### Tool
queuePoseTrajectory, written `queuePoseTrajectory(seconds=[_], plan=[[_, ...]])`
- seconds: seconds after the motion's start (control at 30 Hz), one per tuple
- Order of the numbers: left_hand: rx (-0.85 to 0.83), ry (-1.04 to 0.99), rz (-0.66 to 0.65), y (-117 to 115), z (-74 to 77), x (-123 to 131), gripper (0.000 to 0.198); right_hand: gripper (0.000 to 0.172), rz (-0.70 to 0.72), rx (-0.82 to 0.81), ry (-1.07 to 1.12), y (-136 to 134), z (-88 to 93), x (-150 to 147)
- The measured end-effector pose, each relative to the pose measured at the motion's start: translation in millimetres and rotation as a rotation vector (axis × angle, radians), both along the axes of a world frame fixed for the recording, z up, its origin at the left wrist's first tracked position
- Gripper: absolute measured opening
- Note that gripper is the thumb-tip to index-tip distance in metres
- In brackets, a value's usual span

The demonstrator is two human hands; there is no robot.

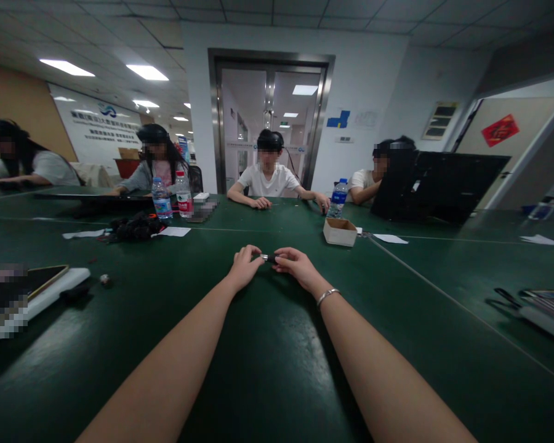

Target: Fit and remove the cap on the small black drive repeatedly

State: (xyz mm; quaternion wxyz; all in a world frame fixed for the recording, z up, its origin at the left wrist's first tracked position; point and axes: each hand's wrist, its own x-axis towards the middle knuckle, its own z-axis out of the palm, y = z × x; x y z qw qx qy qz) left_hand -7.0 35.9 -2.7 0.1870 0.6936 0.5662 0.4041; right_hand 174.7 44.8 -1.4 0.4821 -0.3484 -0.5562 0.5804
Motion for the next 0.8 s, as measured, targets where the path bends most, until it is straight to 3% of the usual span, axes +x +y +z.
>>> queuePoseTrajectory(seconds=[0.13,0.3,0.43,0.57,0.73,0.8], plan=[[-0.042,0.077,-0.107,0.5,0.9,-0.3,0.045,0.033,0.003,-0.008,-0.002,-0.4,0.5,0.0],[-0.001,0.052,-0.067,2.7,-1.4,-0.8,0.023,0.031,0.005,-0.01,-0.009,0.5,-0.2,0.1],[-0.07,0.04,-0.106,2.9,-2.8,-0.9,0.037,0.031,0.011,0.003,-0.022,1.4,-1.5,0.8],[-0.062,-0.002,-0.078,2.6,-3.1,-0.4,0.023,0.031,0.021,0.01,-0.032,1.0,-1.3,1.3],[-0.086,0.013,-0.115,4.2,-4.9,-0.7,0.044,0.029,0.019,-0.006,-0.034,0.2,0.5,0.7],[-0.08,0.035,-0.094,5.3,-6.1,-0.8,0.037,0.029,0.014,-0.011,-0.038,-0.2,1.2,0.5]])
